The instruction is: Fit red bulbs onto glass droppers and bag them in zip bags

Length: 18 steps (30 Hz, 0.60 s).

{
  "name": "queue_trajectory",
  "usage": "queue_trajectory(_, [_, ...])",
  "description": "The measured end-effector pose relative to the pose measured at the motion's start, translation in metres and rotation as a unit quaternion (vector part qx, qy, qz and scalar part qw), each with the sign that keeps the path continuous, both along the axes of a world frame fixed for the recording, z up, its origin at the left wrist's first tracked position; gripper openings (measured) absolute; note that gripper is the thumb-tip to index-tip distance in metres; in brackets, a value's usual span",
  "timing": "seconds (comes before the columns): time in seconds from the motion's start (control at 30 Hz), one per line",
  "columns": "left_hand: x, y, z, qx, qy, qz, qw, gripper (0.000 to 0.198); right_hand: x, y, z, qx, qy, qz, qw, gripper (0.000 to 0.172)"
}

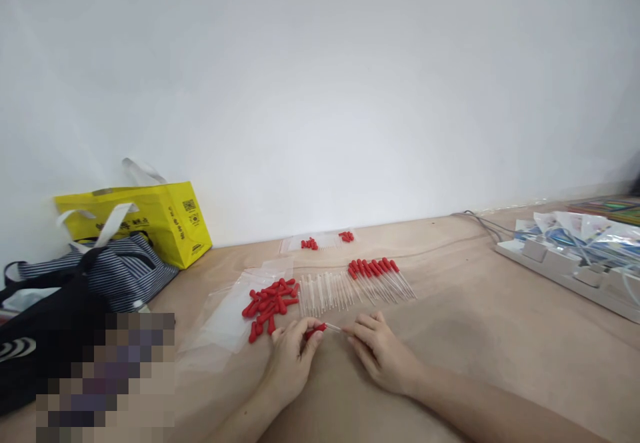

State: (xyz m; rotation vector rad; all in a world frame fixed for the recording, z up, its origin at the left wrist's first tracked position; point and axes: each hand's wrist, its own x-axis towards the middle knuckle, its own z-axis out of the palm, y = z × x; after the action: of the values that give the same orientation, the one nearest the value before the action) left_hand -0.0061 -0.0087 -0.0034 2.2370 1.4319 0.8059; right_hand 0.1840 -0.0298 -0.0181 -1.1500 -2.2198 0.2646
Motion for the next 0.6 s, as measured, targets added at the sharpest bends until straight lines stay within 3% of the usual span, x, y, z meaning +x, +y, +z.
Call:
queue_trajectory(0.13, [0.0005,0.0001,0.0015,-0.009,-0.021,-0.008,1.0,0.02,-0.0004,0.0008,-0.0007,0.007,-0.016,-0.007,1.0,0.024])
queue_trajectory(0.6, [0.0012,-0.0063,-0.0008,0.019,0.047,-0.013,0.999,0.018,0.0057,0.007,0.0007,0.106,-0.104,0.002,0.989,0.022])
